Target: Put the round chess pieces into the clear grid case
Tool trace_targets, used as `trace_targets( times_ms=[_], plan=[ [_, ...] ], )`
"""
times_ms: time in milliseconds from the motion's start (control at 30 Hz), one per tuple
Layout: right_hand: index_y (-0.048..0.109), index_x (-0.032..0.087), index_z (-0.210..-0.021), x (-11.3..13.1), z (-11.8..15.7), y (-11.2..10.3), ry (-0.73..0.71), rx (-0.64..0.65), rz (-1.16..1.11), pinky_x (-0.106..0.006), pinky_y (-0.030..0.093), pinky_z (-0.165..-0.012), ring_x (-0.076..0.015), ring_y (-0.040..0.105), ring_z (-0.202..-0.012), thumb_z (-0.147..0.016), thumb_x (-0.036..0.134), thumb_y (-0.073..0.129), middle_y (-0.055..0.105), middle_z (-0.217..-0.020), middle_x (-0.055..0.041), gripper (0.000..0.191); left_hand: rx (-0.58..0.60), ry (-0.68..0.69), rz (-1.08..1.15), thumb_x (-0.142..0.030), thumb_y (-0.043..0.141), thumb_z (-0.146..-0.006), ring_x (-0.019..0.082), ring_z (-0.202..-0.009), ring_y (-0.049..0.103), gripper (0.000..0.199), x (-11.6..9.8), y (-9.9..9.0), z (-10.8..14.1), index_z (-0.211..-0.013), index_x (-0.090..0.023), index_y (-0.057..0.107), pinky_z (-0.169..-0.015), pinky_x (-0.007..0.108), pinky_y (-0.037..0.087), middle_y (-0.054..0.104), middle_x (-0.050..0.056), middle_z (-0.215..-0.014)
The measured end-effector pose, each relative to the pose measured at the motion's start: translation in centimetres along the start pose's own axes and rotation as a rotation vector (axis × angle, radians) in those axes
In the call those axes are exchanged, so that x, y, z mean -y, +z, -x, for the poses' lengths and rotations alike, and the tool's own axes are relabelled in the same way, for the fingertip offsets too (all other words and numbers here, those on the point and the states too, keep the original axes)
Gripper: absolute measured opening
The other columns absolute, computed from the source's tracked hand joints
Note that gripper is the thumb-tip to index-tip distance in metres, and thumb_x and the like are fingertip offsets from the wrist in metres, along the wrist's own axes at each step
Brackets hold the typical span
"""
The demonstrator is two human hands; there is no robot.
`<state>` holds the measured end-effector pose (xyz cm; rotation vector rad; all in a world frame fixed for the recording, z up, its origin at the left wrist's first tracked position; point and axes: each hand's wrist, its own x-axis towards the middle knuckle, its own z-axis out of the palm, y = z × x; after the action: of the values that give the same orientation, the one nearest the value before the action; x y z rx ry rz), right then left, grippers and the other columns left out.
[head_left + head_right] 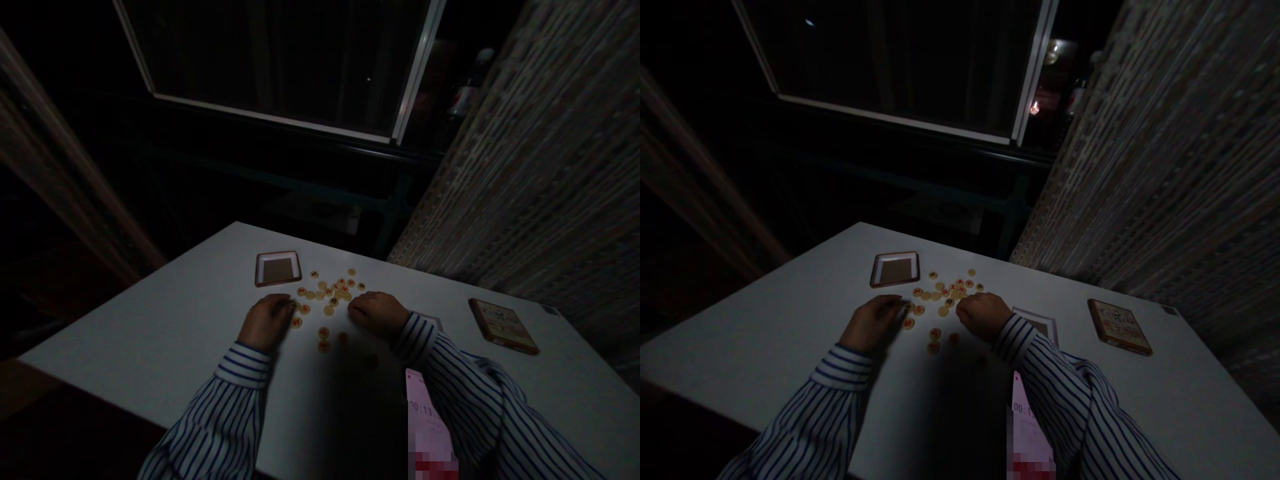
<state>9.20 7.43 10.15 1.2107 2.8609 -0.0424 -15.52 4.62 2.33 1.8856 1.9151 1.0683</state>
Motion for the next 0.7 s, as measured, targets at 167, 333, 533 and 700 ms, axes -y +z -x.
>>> trace_targets(
  times_ms=[167,333,533,700],
  plan=[
    [0.059,0.019,-0.093,0.6,-1.5,1.0,-0.032,0.010,-0.022,-0.025,0.036,-0.073,-0.0153,0.055,-0.089,-0.084,0.026,0.032,0.063,-0.094,-0.0050,0.029,0.058,0.057,0.006,-0.040,0.043,-0.076,0.020,-0.097,0.056,0.037,1.3,1.0,-0.4,-0.099,-0.016,0.060,-0.087,0.034,0.042,0.062,0.009,-0.103],
    [0.059,0.018,-0.087,1.6,-3.1,1.9,-0.061,0.028,-0.033,-0.025,0.036,-0.072,-0.0155,0.055,-0.087,-0.085,0.025,0.030,0.063,-0.091,-0.0053,0.031,0.085,0.085,-0.005,-0.034,0.043,-0.077,0.021,-0.100,0.054,0.035,2.4,2.2,-0.2,-0.102,-0.017,0.058,-0.089,0.036,0.040,0.062,0.009,-0.104],
    [0.059,0.019,-0.091,2.6,-4.8,3.1,-0.089,0.066,-0.032,-0.026,0.036,-0.074,-0.0165,0.053,-0.090,-0.085,0.027,0.031,0.062,-0.094,-0.0061,0.030,0.076,0.124,-0.011,-0.029,0.045,-0.075,0.020,-0.095,0.055,0.031,2.5,2.6,-0.3,-0.101,-0.019,0.059,-0.088,0.035,0.041,0.063,0.007,-0.100],
    [0.058,0.019,-0.091,2.9,-5.6,3.9,-0.104,0.073,-0.014,-0.027,0.036,-0.071,-0.0171,0.054,-0.087,-0.083,0.027,0.032,0.061,-0.093,-0.0061,0.029,0.072,0.127,-0.022,-0.030,0.046,-0.075,0.020,-0.095,0.054,0.031,2.3,2.4,-0.4,-0.099,-0.018,0.060,-0.088,0.035,0.041,0.063,0.008,-0.100]
  ],
)
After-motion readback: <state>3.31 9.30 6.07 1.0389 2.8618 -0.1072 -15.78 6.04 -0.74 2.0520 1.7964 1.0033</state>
